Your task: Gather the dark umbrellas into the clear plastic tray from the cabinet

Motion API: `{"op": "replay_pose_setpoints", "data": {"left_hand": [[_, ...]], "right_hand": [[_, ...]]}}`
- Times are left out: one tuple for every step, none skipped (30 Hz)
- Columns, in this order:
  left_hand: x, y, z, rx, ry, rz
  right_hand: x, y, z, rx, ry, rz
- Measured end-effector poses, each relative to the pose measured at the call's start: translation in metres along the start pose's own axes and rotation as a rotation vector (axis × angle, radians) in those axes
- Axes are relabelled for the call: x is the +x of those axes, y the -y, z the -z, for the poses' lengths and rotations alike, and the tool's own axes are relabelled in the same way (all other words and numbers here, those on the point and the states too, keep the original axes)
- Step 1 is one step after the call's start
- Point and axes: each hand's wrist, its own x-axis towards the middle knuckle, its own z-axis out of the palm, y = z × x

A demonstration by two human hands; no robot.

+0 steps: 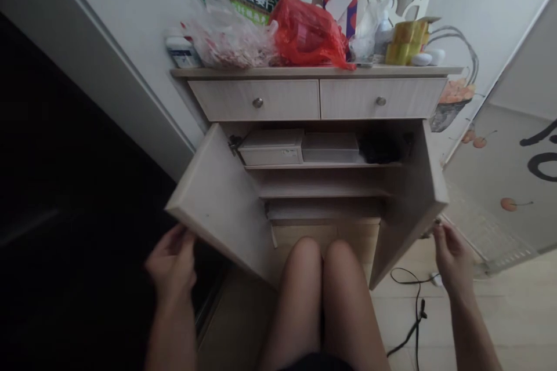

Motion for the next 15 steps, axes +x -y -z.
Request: {"op": "replay_pose_setpoints", "data": {"left_hand": [[-0.006,0.003,-0.010,0.011,0.063,-0.013],[-0.012,0.005,-0.020,0.016,0.131,-0.027],[-0.017,0.007,-0.031,0.016,0.193,-0.043],[-0.023,0.007,-0.042,0.012,0.252,-0.058],[-0.029,0.007,-0.054,0.007,0.308,-0.071],[-0.035,0.006,-0.066,-0.002,0.358,-0.081],[-0.040,0.004,-0.079,-0.014,0.401,-0.088],[-0.046,0.003,-0.093,-0.027,0.439,-0.093],[-0.050,0.003,-0.107,-0.041,0.475,-0.097],[-0.055,0.002,-0.121,-0.052,0.510,-0.101],[-0.058,0.003,-0.136,-0.060,0.544,-0.109],[-0.060,0.003,-0.151,-0.065,0.578,-0.120],[-0.062,0.004,-0.167,-0.066,0.611,-0.133],[-0.063,0.005,-0.181,-0.063,0.639,-0.147],[-0.063,0.006,-0.195,-0.056,0.661,-0.161]], "right_hand": [[0.000,0.009,-0.009,-0.005,0.054,0.022],[0.000,0.018,-0.018,0.013,0.106,0.032],[0.001,0.026,-0.029,0.039,0.151,0.037],[0.002,0.035,-0.041,0.049,0.190,0.049],[0.002,0.042,-0.053,0.058,0.222,0.060],[0.003,0.049,-0.066,0.072,0.247,0.070],[0.004,0.056,-0.080,0.091,0.269,0.080],[0.005,0.062,-0.094,0.109,0.291,0.090],[0.007,0.067,-0.108,0.122,0.309,0.099],[0.008,0.072,-0.122,0.127,0.324,0.108],[0.010,0.077,-0.135,0.123,0.337,0.117],[0.012,0.082,-0.148,0.112,0.346,0.128],[0.014,0.087,-0.160,0.094,0.351,0.138],[0.017,0.091,-0.171,0.071,0.352,0.150],[0.020,0.095,-0.182,0.046,0.353,0.162]]}}
